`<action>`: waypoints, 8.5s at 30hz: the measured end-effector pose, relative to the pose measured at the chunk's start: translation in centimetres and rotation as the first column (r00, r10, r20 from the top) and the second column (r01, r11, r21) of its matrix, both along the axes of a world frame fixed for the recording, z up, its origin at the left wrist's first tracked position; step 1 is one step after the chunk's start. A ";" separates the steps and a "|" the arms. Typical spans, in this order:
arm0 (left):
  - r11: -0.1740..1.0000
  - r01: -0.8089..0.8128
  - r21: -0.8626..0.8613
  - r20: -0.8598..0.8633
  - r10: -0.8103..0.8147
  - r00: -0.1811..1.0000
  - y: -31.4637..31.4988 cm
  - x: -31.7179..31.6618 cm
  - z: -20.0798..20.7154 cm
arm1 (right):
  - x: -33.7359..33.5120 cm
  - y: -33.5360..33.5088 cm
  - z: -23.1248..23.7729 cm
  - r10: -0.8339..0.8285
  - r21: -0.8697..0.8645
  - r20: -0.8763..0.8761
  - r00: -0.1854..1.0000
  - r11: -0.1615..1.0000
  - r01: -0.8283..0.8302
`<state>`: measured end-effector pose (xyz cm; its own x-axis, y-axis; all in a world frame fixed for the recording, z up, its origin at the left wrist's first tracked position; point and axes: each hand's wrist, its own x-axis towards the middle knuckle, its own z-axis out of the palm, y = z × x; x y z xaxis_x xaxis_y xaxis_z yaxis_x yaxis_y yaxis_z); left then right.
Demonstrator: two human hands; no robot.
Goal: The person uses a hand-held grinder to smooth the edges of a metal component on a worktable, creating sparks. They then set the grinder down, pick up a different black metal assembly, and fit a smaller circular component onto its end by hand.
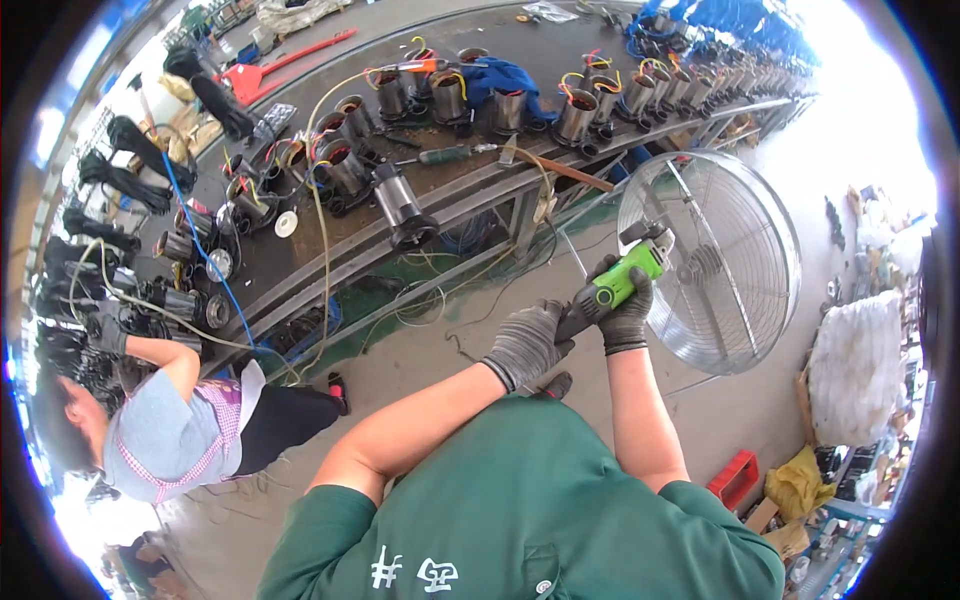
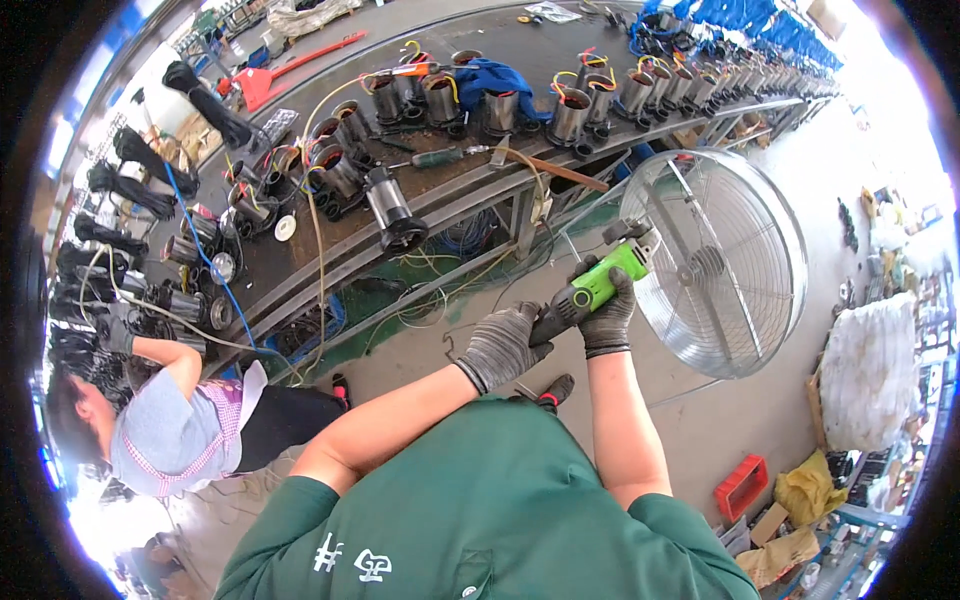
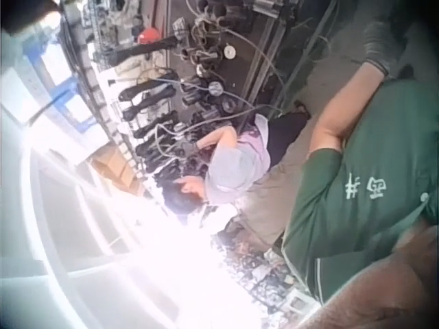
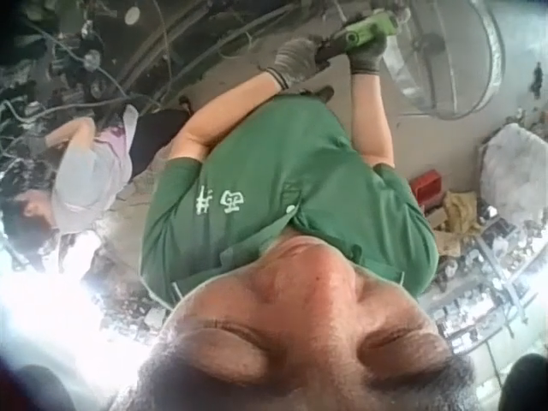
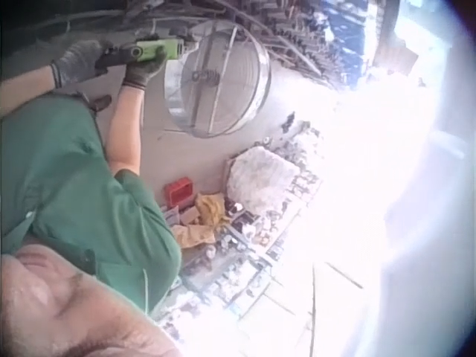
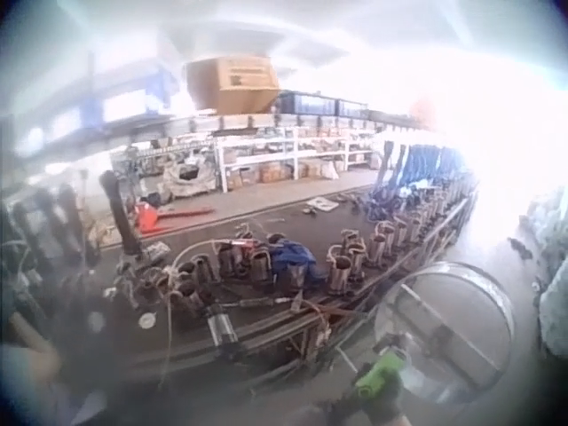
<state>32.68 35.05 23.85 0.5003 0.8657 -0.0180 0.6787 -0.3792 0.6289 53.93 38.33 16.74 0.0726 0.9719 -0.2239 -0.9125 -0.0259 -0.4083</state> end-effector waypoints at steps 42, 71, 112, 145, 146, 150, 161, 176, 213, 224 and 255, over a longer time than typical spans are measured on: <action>0.225 0.326 -0.918 0.348 0.852 0.390 2.7 -9.9 -12.0 | -18.0 -1.0 -3.0 0.442 -0.463 0.871 0.216 0.884 0.057; 0.156 0.124 -0.980 0.198 0.846 0.494 7.5 -19.2 -16.2 | -32.7 -8.7 -8.0 0.564 -0.625 0.771 0.295 0.758 0.187; 0.304 -0.019 -0.953 0.236 0.776 0.586 9.6 -20.7 -17.0 | -33.5 -6.5 -10.0 0.582 -0.619 0.781 0.226 0.770 0.156; 0.307 -0.094 -0.947 0.188 0.767 0.613 10.6 -21.9 -19.3 | -34.3 -5.9 -14.8 0.605 -0.706 0.557 0.568 0.706 -0.060; 0.307 -0.094 -0.947 0.187 0.767 0.614 10.7 -21.8 -19.4 | -34.2 -5.9 -14.9 0.605 -0.706 0.557 0.569 0.706 -0.061; 0.307 -0.085 -0.948 0.191 0.762 0.618 10.7 -21.8 -20.1 | -34.1 -6.0 -16.2 0.628 -0.717 0.575 0.524 0.696 -0.047; 0.239 0.005 -0.971 0.203 0.814 0.545 10.4 -22.3 -20.8 | -33.5 -6.0 -15.3 0.624 -0.661 0.714 0.319 0.750 0.013; 0.246 0.253 -0.936 0.353 0.677 0.646 9.2 -23.2 -16.7 | -32.8 -7.6 -10.7 0.574 -0.631 0.726 0.378 0.775 0.036; 0.840 0.446 -0.307 -0.847 -0.455 0.274 35.4 -16.4 -8.1 | -33.2 -6.5 -14.0 0.466 -0.559 0.801 0.376 0.808 0.188; 0.847 0.438 -0.302 -0.854 -0.444 0.272 35.1 -16.1 -8.1 | -32.7 -5.2 -13.7 0.522 -0.587 0.791 0.319 0.795 0.154; 0.824 0.485 -0.295 -0.867 -0.443 0.226 34.7 -16.6 -7.5 | -33.2 -5.3 -14.6 0.506 -0.647 0.608 0.611 0.762 0.012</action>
